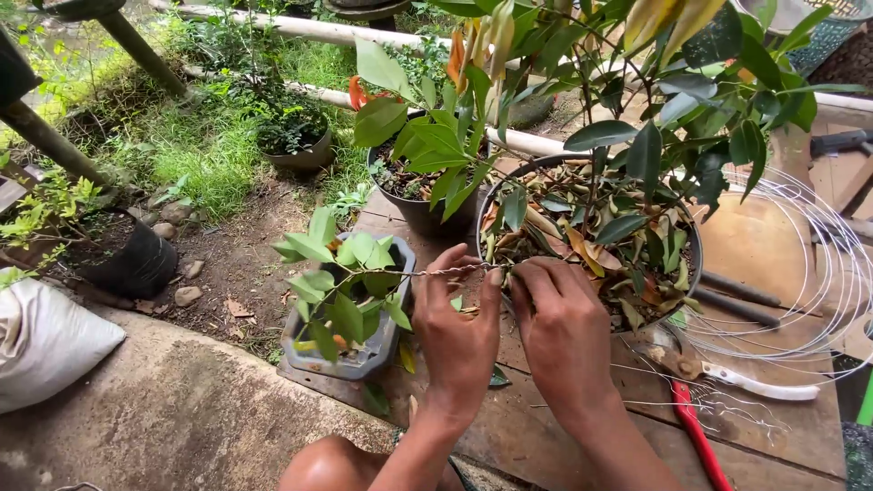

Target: The person wraps wire around a plant branch to shape it for bonsai or decorative purposes.

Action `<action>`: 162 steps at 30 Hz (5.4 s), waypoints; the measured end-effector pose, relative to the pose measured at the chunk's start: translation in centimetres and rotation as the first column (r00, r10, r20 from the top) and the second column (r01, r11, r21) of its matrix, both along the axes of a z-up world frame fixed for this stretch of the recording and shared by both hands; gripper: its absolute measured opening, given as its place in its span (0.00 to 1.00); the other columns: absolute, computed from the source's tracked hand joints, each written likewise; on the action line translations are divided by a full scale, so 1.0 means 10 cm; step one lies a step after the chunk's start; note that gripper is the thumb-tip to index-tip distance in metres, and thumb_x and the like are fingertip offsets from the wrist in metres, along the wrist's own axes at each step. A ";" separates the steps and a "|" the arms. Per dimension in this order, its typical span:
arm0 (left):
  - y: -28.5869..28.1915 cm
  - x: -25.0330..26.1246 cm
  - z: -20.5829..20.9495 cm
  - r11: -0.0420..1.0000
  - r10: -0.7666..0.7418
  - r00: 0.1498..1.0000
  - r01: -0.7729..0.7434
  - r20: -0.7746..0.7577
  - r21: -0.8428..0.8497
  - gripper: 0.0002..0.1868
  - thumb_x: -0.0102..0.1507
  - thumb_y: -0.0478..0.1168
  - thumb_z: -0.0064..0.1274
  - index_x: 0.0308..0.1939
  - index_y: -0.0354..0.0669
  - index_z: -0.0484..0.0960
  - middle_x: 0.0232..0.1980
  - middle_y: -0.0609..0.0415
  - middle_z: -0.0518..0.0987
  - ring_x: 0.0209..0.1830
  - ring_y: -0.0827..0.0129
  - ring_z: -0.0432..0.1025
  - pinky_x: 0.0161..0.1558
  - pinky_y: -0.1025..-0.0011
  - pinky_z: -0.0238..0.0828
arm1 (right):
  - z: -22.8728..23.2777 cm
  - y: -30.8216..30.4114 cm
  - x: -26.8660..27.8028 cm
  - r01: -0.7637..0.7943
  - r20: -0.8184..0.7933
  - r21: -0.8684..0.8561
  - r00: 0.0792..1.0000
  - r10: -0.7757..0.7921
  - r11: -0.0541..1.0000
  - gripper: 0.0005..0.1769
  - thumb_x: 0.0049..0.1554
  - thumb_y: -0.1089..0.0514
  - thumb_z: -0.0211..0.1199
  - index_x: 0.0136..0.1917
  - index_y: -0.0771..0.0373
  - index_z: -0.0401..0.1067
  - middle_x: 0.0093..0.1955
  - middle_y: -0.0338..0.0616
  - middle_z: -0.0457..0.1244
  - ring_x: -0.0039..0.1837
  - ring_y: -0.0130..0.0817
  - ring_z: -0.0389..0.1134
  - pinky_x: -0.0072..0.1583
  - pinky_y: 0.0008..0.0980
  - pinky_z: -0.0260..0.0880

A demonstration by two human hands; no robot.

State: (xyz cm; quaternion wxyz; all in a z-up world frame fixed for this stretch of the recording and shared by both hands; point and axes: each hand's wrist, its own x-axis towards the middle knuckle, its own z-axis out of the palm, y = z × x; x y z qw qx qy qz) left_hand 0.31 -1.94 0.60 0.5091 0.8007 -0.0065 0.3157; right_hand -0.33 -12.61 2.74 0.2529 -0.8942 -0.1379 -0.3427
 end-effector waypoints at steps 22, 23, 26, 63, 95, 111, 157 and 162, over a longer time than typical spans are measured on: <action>-0.18 0.17 0.25 0.974 -0.081 0.994 0.063 0.075 0.218 0.20 0.65 0.36 0.60 0.57 0.44 0.70 0.56 0.44 0.73 0.44 0.49 0.82 0.42 0.53 0.88 | -0.15 -0.09 0.18 0.116 0.022 0.007 0.993 -0.116 0.993 0.04 0.57 0.61 0.68 0.47 0.60 0.77 0.38 0.43 0.68 0.43 0.40 0.72 0.44 0.36 0.74; -0.22 0.18 0.26 0.978 -0.069 0.995 0.054 0.067 0.201 0.19 0.66 0.36 0.57 0.59 0.44 0.70 0.56 0.41 0.72 0.41 0.48 0.82 0.42 0.51 0.88 | -0.15 -0.09 0.19 0.128 0.051 -0.005 0.991 -0.127 0.992 0.03 0.56 0.63 0.68 0.46 0.59 0.78 0.38 0.42 0.67 0.43 0.40 0.72 0.44 0.35 0.74; -0.23 0.20 0.19 0.973 -0.075 0.988 0.043 0.136 0.229 0.21 0.66 0.33 0.56 0.62 0.47 0.69 0.58 0.48 0.70 0.41 0.53 0.82 0.41 0.56 0.87 | -0.16 -0.08 0.21 0.170 0.094 -0.032 0.982 -0.167 0.985 0.03 0.56 0.63 0.68 0.44 0.56 0.77 0.38 0.39 0.67 0.42 0.38 0.72 0.44 0.33 0.73; 0.05 0.35 0.47 0.704 -0.400 0.911 0.377 -0.103 0.601 0.47 0.55 0.22 0.44 0.79 0.35 0.49 0.72 0.23 0.64 0.59 0.35 0.73 0.54 0.44 0.65 | -0.10 -0.12 0.19 0.089 0.078 -0.206 0.994 -0.074 0.975 0.05 0.50 0.66 0.63 0.42 0.62 0.72 0.39 0.41 0.64 0.34 0.36 0.65 0.38 0.38 0.63; 0.38 0.33 0.23 0.891 -0.430 0.884 0.383 0.181 0.245 0.08 0.67 0.35 0.55 0.32 0.39 0.82 0.36 0.53 0.87 0.31 0.55 0.80 0.36 0.63 0.76 | -0.14 -0.08 0.13 0.042 0.078 -0.064 0.996 -0.037 0.997 0.06 0.59 0.54 0.69 0.50 0.54 0.80 0.46 0.41 0.70 0.50 0.38 0.72 0.47 0.36 0.76; 0.44 0.69 0.08 0.765 -0.641 0.754 0.612 -0.145 -0.199 0.14 0.69 0.42 0.55 0.36 0.33 0.84 0.27 0.47 0.82 0.27 0.71 0.68 0.32 0.71 0.69 | -0.40 -0.07 0.29 0.182 0.313 -0.178 0.942 -0.119 0.967 0.04 0.56 0.60 0.69 0.41 0.50 0.78 0.40 0.34 0.68 0.46 0.34 0.70 0.45 0.30 0.69; 0.74 0.37 0.01 0.830 -0.522 0.853 0.501 -0.025 -0.243 0.12 0.65 0.38 0.59 0.52 0.44 0.84 0.46 0.58 0.86 0.42 0.74 0.78 0.51 0.73 0.74 | 0.40 -0.49 -0.39 -0.105 0.046 0.568 0.994 0.095 0.816 0.10 0.62 0.78 0.57 0.56 0.73 0.71 0.55 0.56 0.70 0.51 0.36 0.73 0.53 0.25 0.78; 0.58 0.37 0.08 0.860 -0.482 0.876 0.476 0.014 -0.181 0.12 0.61 0.40 0.63 0.48 0.42 0.84 0.44 0.56 0.87 0.36 0.74 0.79 0.49 0.72 0.75 | 0.31 -0.43 -0.20 -0.132 -0.097 0.436 0.976 0.193 0.890 0.11 0.55 0.69 0.63 0.51 0.63 0.77 0.52 0.47 0.72 0.44 0.29 0.73 0.43 0.22 0.77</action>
